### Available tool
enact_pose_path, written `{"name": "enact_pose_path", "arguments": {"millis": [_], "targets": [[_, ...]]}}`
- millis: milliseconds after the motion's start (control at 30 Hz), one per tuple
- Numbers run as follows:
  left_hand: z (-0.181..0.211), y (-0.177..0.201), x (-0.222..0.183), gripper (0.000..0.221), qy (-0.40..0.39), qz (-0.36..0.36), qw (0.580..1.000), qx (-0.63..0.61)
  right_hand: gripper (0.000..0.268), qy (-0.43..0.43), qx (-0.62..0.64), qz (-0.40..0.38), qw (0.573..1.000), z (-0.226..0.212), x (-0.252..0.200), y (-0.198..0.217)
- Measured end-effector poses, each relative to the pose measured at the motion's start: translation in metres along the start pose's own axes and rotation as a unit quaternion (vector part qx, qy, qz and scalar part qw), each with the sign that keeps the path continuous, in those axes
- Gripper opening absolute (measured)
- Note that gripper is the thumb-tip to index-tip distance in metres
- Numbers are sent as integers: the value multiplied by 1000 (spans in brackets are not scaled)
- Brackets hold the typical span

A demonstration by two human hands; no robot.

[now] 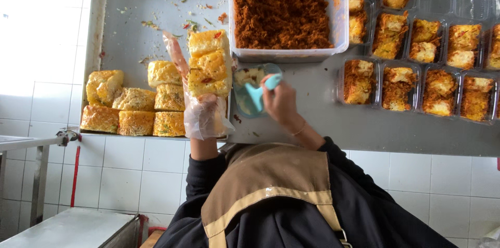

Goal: The person prepares pieces of bread by applying a creamy substance with a blue spatula and then coating them in meat floss from a container.

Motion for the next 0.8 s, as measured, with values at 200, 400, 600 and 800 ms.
{"name": "enact_pose_path", "arguments": {"millis": [200,400,600,800], "targets": [[-4,1,1,140,21,-50,998,20,7,27,17,-35,999,-19,11,19],[-14,10,13,140,-8,-69,996,54,6,44,46,-94,994,-21,43,27],[-19,24,15,134,16,-85,994,70,7,2,81,-191,978,6,42,29],[-22,11,26,139,0,-133,991,35,10,-19,88,-76,993,19,52,74]]}}
Point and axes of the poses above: each hand's wrist, its own x-axis towards the middle knuckle, its own y-axis out of the back of the hand, z = x × y, the point moved 6 cm from there along x, towards the middle knuckle, and after that the axes turned 15 degrees about z, right-handed, at the moved point
